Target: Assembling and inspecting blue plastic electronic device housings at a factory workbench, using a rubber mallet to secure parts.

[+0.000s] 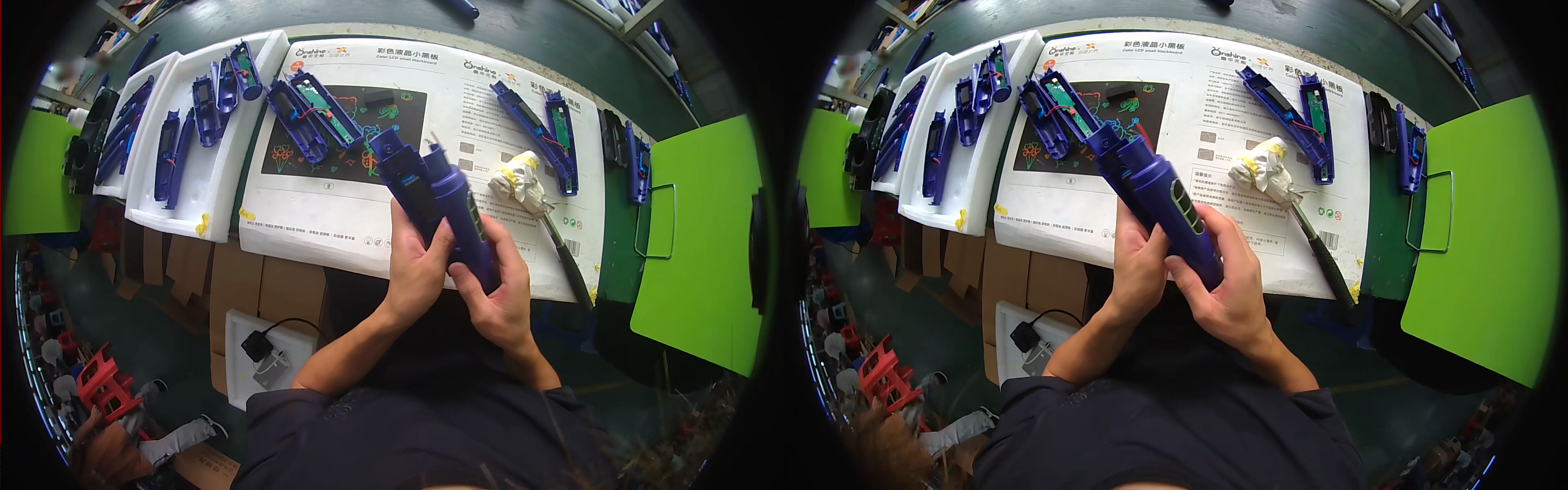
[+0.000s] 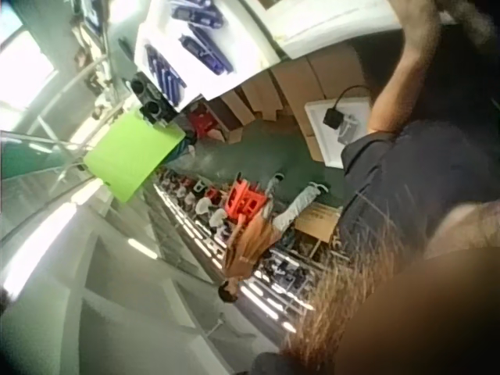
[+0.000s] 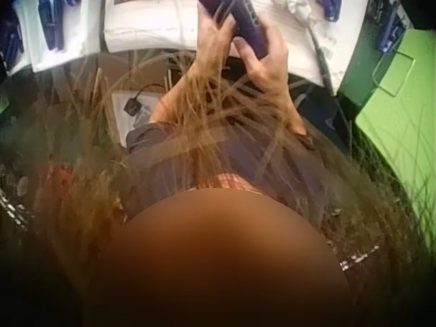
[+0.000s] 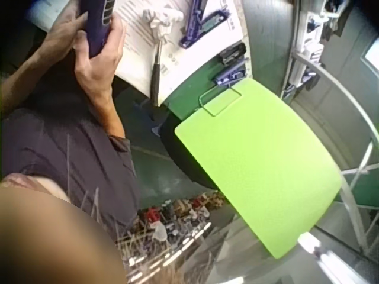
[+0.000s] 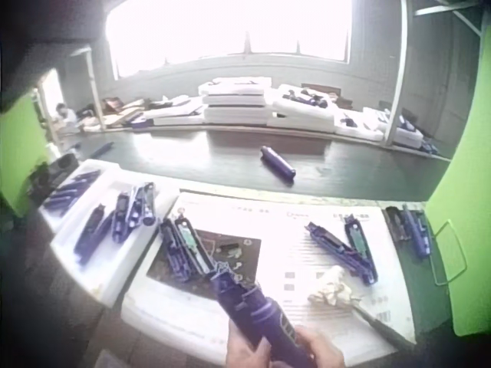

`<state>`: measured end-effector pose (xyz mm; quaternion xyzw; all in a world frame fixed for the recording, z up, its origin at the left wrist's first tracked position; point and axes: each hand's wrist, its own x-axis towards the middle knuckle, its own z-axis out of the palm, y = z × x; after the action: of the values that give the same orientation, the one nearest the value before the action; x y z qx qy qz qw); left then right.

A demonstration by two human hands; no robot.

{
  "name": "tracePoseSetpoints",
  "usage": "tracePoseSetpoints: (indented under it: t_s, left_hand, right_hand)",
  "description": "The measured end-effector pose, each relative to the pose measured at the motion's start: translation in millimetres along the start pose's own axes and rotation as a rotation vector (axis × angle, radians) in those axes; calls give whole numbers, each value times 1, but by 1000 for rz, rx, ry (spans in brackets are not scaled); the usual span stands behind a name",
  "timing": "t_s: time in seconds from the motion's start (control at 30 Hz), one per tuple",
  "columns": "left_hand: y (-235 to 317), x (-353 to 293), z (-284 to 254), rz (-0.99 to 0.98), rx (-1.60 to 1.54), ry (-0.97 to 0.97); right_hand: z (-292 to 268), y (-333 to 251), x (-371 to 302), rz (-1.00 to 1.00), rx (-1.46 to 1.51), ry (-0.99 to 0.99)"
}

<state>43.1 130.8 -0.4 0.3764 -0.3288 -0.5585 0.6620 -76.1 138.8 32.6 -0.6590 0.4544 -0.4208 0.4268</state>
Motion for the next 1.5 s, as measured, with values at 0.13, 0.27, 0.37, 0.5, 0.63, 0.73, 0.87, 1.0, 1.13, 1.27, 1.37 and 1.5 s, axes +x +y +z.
tracePoseSetpoints:
  t_s: [0.13,0.27,0.37,0.5,0.63,0.73,0.87,1.0,1.13,1.27,1.37,1.5]
  left_hand:
    - [3,-5,7,-65,33,5]
    - [4,-15,5,-49,160,-83]
    - [3,-21,2,-52,114,-256]
    - [9,-21,-1,-217,-294,-314]
    - [10,-19,-9,-194,-348,-257]
    - [11,-17,-18,-189,-162,-246]
    - [11,-16,-20,-139,-60,-207]
    - [12,-14,-20,-111,-24,-202]
    - [17,-13,-21,-99,2,-156]
    - [16,-7,-34,80,268,-201]
    - [33,-2,-35,33,224,-296]
    - [37,-5,-40,55,180,-369]
  right_hand:
    - [0,7,-5,-21,-2,-15]
    - [0,14,-6,-74,14,-41]
    - [-1,17,-2,-102,-71,-26]
    - [0,22,-3,-139,-125,-2]
    - [2,19,-4,-105,-99,5]
    - [1,17,-4,-106,-110,3]
    - [-2,13,-2,-109,-111,-52]
    - [-6,11,0,-129,-138,-89]
    - [-5,14,2,-104,-92,-111]
    - [-9,18,6,-114,-79,-132]
    - [-11,18,7,-176,-115,-124]
    - [-6,25,2,-371,-327,47]
